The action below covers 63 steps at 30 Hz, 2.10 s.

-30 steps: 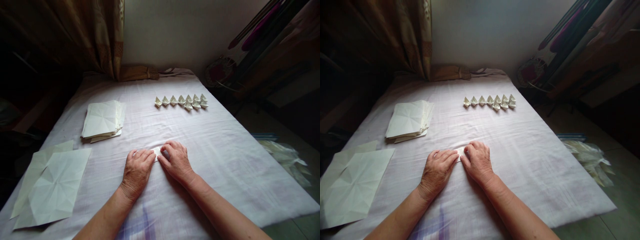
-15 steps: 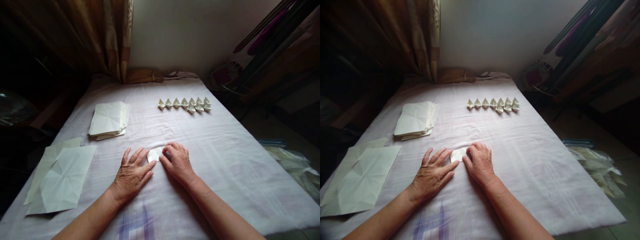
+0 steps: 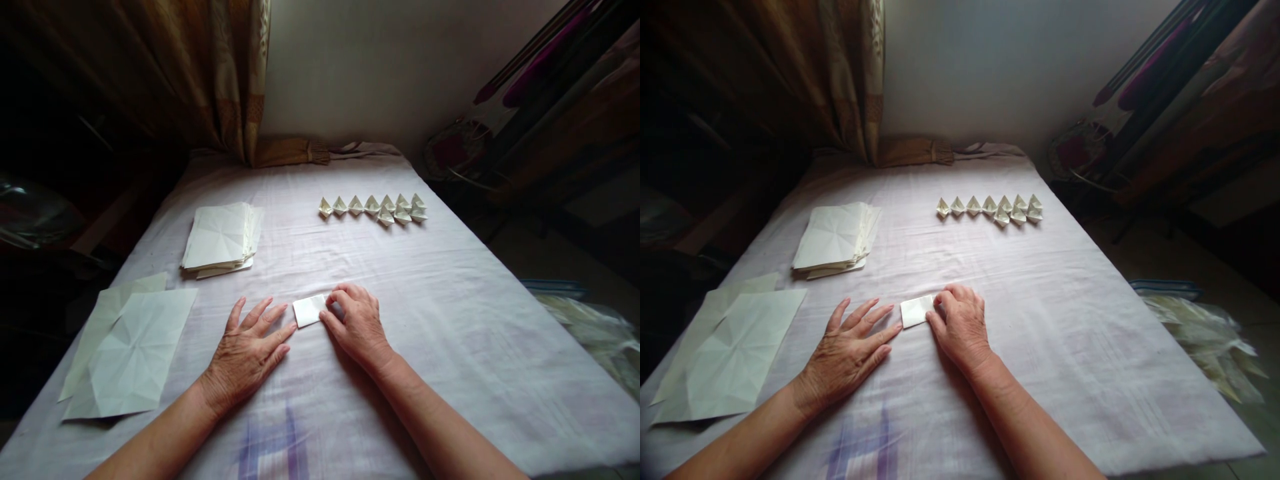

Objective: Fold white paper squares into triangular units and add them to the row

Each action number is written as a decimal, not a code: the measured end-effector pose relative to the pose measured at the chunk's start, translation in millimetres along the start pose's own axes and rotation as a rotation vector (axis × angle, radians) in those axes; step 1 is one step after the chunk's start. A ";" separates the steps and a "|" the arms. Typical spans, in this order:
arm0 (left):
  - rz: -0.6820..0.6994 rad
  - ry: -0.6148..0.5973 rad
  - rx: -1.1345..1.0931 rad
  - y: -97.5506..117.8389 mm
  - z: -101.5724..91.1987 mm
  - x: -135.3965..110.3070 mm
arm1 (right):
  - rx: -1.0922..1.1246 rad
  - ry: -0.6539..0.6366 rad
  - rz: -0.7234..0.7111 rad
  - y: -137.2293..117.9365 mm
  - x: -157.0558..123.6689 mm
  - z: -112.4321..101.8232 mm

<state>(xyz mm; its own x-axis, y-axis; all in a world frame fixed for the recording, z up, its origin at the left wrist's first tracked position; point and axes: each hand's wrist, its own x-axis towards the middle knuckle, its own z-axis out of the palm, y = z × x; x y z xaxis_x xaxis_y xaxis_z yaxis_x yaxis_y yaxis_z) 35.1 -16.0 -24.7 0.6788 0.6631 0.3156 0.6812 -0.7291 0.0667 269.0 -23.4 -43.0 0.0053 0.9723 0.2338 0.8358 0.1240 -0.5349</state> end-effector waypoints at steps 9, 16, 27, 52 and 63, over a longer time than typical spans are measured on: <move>-0.057 0.045 -0.102 8.6 5.1 29.3 | -0.015 0.034 -0.004 -0.1 -1.6 3.3; -0.147 -0.049 -0.182 -2.7 23.2 48.1 | 0.006 0.077 -0.012 0.8 -3.0 4.4; -0.076 0.173 -0.119 -0.4 28.6 59.6 | 0.107 0.105 -0.074 2.3 -3.9 1.3; 0.007 0.064 -0.160 6.7 31.1 41.9 | -0.116 -0.001 -0.102 -8.6 -2.4 -2.3; 0.019 0.074 -0.143 7.7 25.0 39.3 | -0.079 0.044 -0.176 -6.0 -5.1 -2.4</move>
<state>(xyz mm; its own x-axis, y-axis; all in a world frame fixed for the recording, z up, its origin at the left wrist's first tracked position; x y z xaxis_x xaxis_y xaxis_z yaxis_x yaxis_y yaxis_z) 73.9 8.7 -35.5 0.6653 0.6387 0.3867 0.6191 -0.7614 0.1924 265.2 -29.6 -39.0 -0.1226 0.9271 0.3543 0.8664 0.2741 -0.4174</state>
